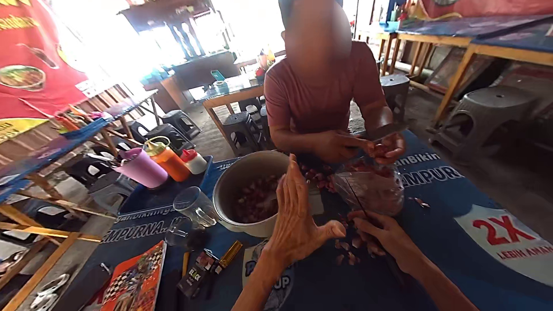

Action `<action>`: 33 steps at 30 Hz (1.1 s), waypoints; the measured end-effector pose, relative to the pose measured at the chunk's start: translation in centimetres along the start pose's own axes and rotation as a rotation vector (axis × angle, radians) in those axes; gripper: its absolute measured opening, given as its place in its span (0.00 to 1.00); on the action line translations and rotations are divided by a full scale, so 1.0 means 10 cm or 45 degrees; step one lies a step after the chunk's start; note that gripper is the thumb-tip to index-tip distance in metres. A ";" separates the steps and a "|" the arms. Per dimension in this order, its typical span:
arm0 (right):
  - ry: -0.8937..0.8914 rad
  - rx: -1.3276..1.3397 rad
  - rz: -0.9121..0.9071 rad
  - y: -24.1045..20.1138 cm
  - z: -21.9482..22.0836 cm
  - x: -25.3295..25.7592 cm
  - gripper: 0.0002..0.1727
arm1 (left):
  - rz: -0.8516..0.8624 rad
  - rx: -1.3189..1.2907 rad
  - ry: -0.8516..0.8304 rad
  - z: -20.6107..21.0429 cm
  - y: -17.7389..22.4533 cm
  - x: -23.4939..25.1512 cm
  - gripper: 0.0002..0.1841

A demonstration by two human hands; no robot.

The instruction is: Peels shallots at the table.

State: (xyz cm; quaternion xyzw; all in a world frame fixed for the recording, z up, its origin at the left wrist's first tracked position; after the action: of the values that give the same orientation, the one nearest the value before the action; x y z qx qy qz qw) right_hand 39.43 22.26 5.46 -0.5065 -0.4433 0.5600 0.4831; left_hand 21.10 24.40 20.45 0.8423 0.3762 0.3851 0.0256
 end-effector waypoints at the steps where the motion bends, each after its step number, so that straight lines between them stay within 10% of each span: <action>1: 0.017 0.009 0.004 0.00 -0.01 0.00 0.14 | -0.027 -0.046 -0.054 0.14 0.00 -0.05 0.72; 9: 0.082 0.020 0.070 0.01 -0.03 -0.01 0.08 | -0.556 -0.188 -0.209 1.13 -0.71 -0.19 0.28; 18: 0.086 0.057 0.079 0.02 -0.03 0.01 0.07 | -0.441 0.084 -0.367 1.56 -0.88 0.29 0.24; 33: 0.037 0.083 -0.032 -0.06 0.03 0.00 0.24 | -0.711 -0.702 -0.072 1.22 -0.78 -0.06 0.16</action>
State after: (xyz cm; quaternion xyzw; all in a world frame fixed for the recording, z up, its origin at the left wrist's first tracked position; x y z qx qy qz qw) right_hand 39.19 22.31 6.10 -0.4928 -0.4241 0.5607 0.5128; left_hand 24.15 32.58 8.90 0.6793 0.4725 0.4267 0.3650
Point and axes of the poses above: each hand's wrist, its own x-axis towards the middle knuckle, its own z-axis out of the palm, y = z × x, the point moved 10 cm from there along x, towards the middle knuckle, and after that the axes turned 1 degree about y, right-handed, at the moved point
